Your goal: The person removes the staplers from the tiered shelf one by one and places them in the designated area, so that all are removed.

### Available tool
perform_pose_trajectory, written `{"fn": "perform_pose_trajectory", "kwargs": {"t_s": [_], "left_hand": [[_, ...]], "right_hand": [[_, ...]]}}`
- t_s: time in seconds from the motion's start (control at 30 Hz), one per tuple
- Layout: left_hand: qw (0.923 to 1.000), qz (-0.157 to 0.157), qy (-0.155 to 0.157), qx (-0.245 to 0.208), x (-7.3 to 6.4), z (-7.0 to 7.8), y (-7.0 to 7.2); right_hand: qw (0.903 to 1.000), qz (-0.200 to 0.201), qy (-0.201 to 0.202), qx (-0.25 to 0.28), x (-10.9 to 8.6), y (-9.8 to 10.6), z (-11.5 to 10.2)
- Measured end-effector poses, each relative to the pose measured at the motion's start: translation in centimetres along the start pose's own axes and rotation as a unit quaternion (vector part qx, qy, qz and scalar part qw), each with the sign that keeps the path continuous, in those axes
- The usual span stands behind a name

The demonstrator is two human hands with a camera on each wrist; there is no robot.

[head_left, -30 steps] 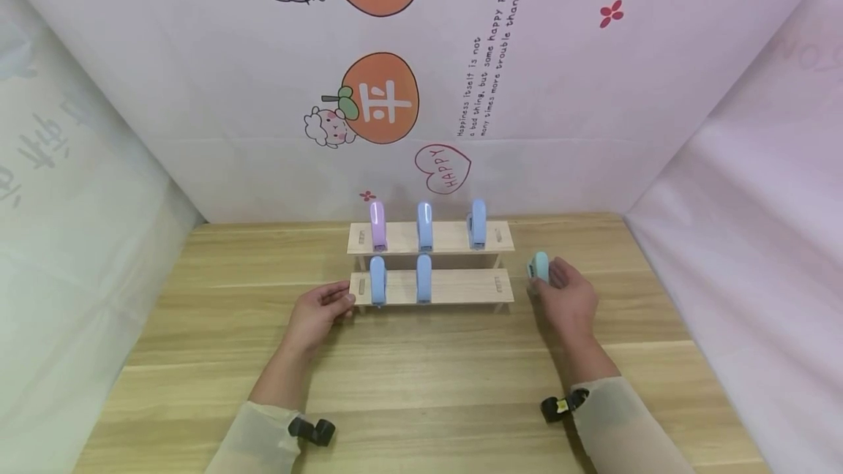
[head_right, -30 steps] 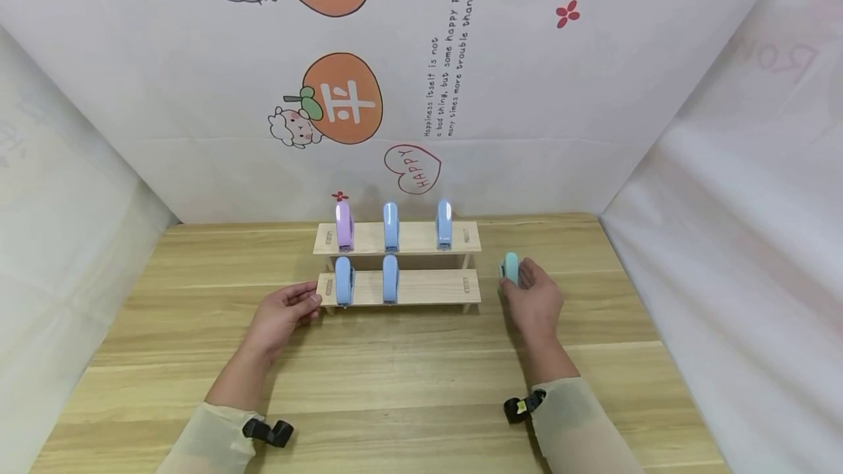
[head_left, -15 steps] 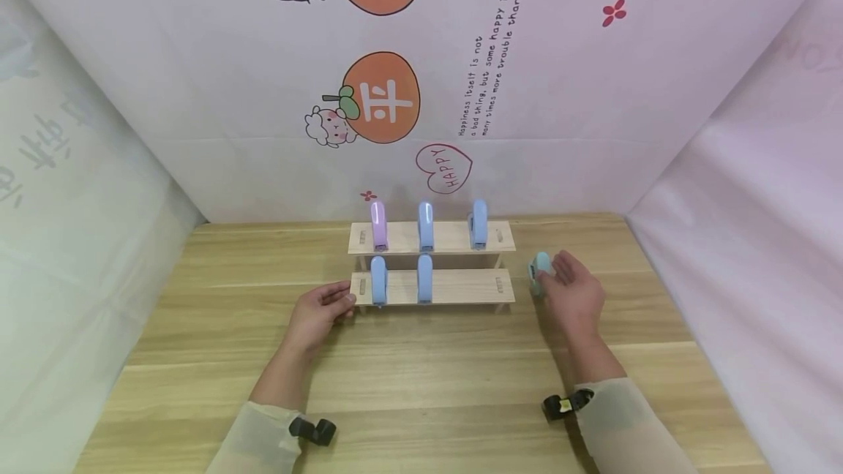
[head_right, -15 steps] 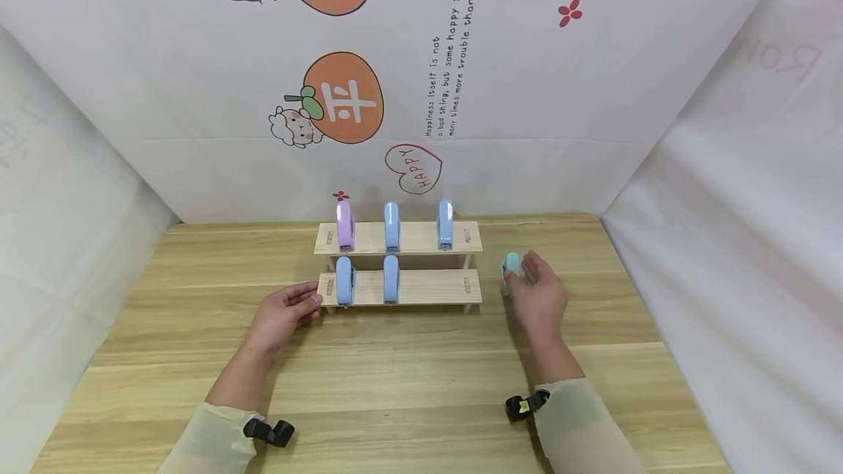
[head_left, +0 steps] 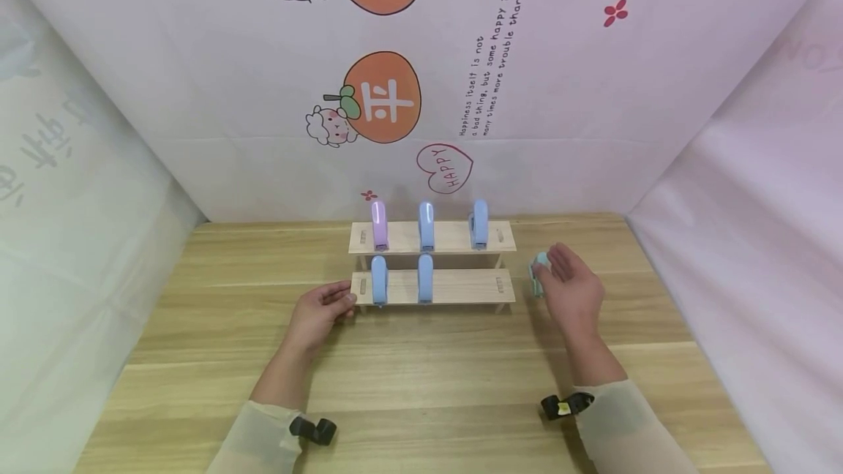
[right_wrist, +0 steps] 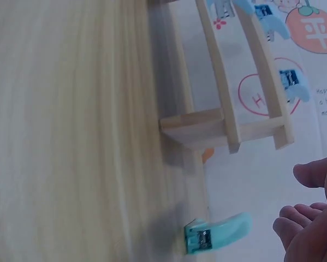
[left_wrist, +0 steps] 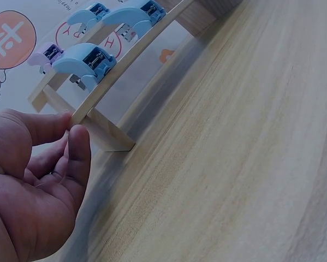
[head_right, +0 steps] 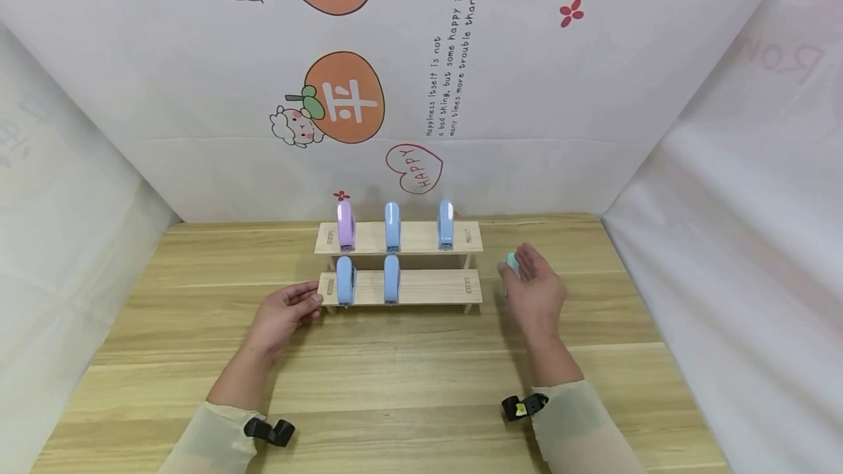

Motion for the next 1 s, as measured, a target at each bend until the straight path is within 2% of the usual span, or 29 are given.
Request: {"fn": "perform_pose_trajectory", "kwargs": {"t_s": [0.4, 1.0], "left_hand": [[1.0, 0.002, 0.003, -0.002, -0.2, 0.1, 0.0], [1.0, -0.001, 0.002, -0.005, -0.1, 0.1, 0.0]], "right_hand": [[0.9981, -0.001, 0.023, 0.057, -1.2, -1.5, -1.3], [0.9962, -0.029, 0.034, 0.075, -3.3, -3.2, -2.2]]}}
Point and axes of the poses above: each hand's wrist, its own x-axis towards the middle knuckle, its own y-axis out of the back of the hand, z = x × y, the point moved 3 cm from there along x, towards the middle knuckle, and after that the axes turned 4 degrees about -x, right-handed, at the moved point
